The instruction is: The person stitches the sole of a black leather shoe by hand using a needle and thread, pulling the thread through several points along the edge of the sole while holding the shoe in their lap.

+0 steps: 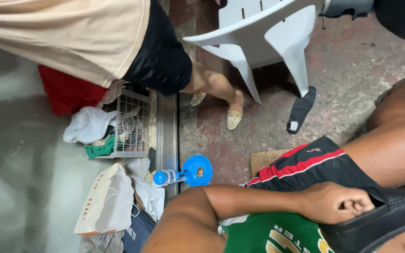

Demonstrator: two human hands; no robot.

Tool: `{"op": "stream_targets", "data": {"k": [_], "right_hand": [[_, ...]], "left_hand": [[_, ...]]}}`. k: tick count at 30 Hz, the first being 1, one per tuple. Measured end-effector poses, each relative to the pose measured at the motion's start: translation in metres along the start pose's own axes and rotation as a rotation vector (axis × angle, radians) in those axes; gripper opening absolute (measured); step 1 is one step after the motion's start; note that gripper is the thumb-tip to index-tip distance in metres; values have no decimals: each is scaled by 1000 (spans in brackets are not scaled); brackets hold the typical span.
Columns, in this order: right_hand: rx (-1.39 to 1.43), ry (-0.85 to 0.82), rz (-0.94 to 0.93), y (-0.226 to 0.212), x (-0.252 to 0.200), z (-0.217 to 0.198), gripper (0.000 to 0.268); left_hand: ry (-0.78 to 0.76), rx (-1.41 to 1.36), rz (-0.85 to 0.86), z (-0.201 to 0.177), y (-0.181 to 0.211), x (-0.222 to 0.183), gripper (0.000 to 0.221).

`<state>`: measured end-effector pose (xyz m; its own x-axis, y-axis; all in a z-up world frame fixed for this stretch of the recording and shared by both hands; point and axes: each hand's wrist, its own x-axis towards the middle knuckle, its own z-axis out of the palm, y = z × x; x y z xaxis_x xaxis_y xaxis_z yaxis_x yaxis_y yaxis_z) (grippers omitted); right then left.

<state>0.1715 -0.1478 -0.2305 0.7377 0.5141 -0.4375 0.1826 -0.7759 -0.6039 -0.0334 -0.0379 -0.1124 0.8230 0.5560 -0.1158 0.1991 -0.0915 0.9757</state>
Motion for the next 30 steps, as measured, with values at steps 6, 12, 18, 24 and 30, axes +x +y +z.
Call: {"op": "stream_targets", "data": {"k": [6,12,18,24,30], "right_hand": [[12,-16,21,-2,-1,21,56],[14,-19,11,-13,2,27,49],[29,-14,0,-31,6,32,43],[42,-16,-14,-43,14,36,36],[6,-42,-29,-25,18,33,30]], "left_hand": [[-31,207,188,13,-27,7,21],[-107,160,-55,16,-28,15,28],[-43,-18,-10,17,-29,7,21],[-69,127,-85,12,-29,13,31],[-94,30,-76,18,-29,10,69]]}}
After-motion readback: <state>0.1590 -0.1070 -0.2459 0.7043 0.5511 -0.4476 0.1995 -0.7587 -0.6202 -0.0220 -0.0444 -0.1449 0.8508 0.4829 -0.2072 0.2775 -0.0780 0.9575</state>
